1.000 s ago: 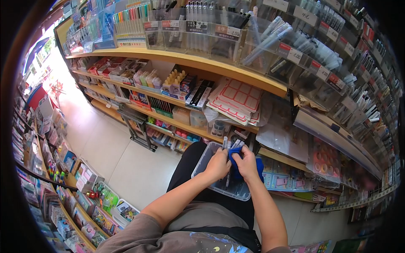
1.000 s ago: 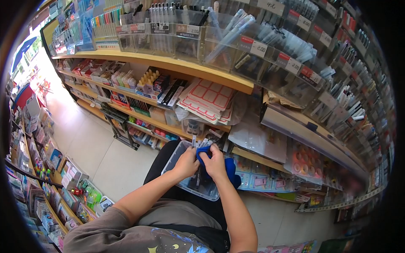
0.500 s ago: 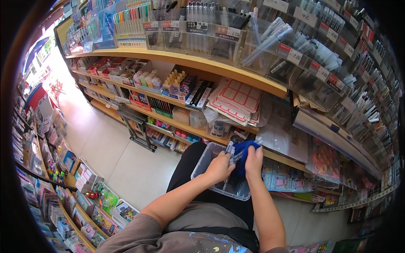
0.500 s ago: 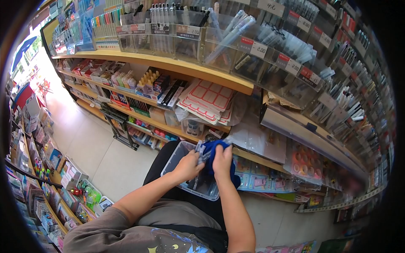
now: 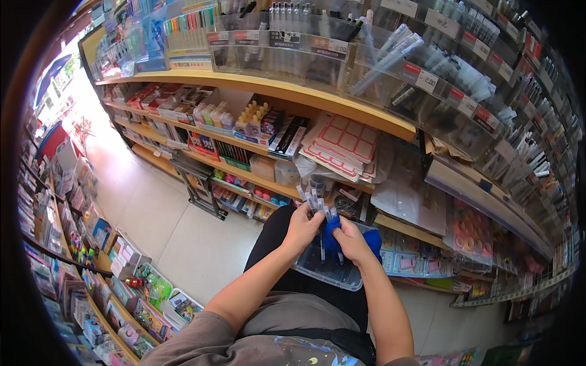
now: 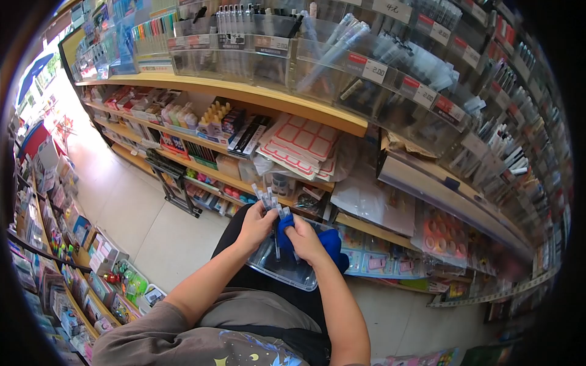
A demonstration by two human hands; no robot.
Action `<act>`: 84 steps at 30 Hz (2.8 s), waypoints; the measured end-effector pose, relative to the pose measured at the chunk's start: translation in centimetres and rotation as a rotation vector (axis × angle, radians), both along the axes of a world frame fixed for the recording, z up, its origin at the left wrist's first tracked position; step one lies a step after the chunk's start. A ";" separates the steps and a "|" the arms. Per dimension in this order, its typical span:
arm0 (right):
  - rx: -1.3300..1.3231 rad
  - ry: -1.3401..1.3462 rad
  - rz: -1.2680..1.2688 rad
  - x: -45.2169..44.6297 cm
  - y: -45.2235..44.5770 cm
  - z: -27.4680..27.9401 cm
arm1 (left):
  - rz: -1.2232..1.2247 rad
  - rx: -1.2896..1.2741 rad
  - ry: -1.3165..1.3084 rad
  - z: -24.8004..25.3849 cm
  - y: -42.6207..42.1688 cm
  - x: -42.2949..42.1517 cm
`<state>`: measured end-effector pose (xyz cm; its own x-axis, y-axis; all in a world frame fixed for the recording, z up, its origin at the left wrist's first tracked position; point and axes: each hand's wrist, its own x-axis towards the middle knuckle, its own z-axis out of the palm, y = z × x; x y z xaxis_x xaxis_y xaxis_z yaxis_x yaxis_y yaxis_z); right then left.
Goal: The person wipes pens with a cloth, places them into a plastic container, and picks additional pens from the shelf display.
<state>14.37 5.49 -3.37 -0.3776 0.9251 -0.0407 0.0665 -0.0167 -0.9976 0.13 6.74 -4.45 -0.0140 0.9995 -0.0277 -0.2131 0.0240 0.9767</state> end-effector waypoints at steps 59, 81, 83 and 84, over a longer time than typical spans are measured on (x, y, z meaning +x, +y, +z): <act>-0.503 0.346 0.220 1.9 -2.7 3.2 | -0.222 0.109 -0.071 6.8 1.5 -2.4; -0.443 0.422 -0.061 1.3 -3.0 2.2 | -0.726 -0.255 -0.263 3.8 -0.5 2.2; -0.436 0.417 -0.044 1.2 -3.2 2.2 | -0.775 -0.292 -0.197 4.0 -0.6 1.8; -0.428 0.410 -0.031 1.4 -3.2 1.9 | -0.766 -0.289 -0.206 4.1 -0.7 1.8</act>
